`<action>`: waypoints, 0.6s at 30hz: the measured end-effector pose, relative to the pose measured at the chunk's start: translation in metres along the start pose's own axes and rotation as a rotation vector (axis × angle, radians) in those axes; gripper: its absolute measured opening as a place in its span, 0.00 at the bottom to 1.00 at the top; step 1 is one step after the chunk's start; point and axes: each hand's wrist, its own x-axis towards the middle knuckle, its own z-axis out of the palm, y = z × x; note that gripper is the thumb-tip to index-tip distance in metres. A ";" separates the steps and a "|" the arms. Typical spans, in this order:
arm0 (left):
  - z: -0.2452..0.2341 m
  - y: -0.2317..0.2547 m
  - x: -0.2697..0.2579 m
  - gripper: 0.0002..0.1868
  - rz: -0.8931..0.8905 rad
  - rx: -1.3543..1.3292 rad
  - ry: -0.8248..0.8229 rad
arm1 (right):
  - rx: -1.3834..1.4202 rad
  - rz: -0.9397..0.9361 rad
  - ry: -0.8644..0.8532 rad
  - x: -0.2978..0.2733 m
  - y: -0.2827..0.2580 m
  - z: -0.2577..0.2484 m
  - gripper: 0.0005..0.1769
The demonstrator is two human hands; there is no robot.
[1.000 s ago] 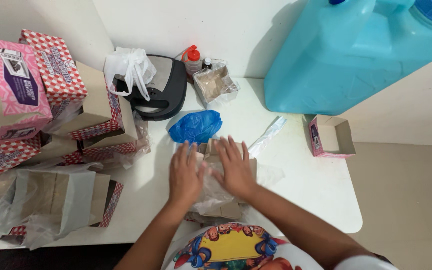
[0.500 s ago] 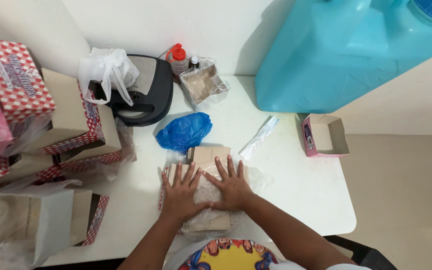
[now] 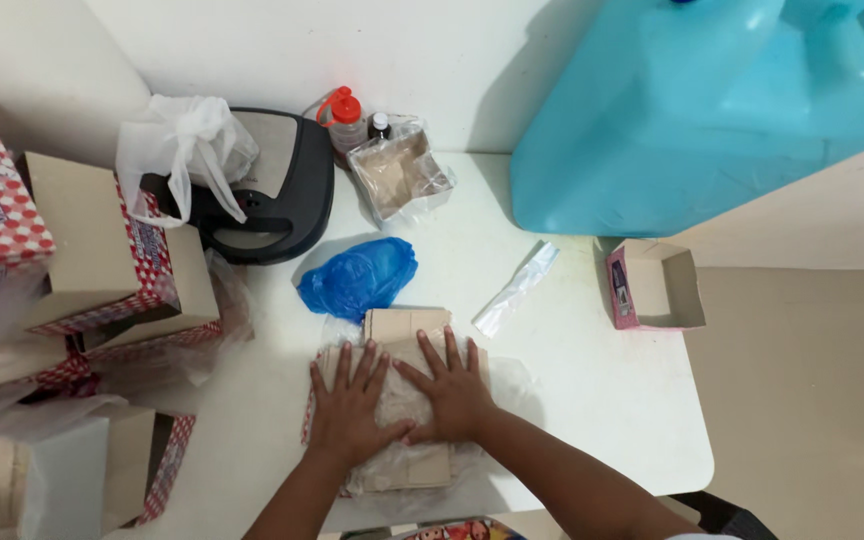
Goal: The person assembles cardboard food boxes by hand at a table, including folding the sides, inserting plastic liners, and stacking the completed boxes.
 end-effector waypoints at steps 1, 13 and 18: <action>0.001 0.000 -0.001 0.60 0.001 0.015 0.006 | 0.005 -0.003 -0.013 -0.001 0.000 -0.001 0.70; -0.014 0.010 -0.008 0.47 0.079 -0.040 0.292 | 0.057 0.349 0.889 -0.082 0.203 -0.025 0.41; -0.031 0.026 -0.022 0.35 0.102 -0.155 0.576 | -0.250 0.784 0.456 -0.121 0.279 -0.016 0.26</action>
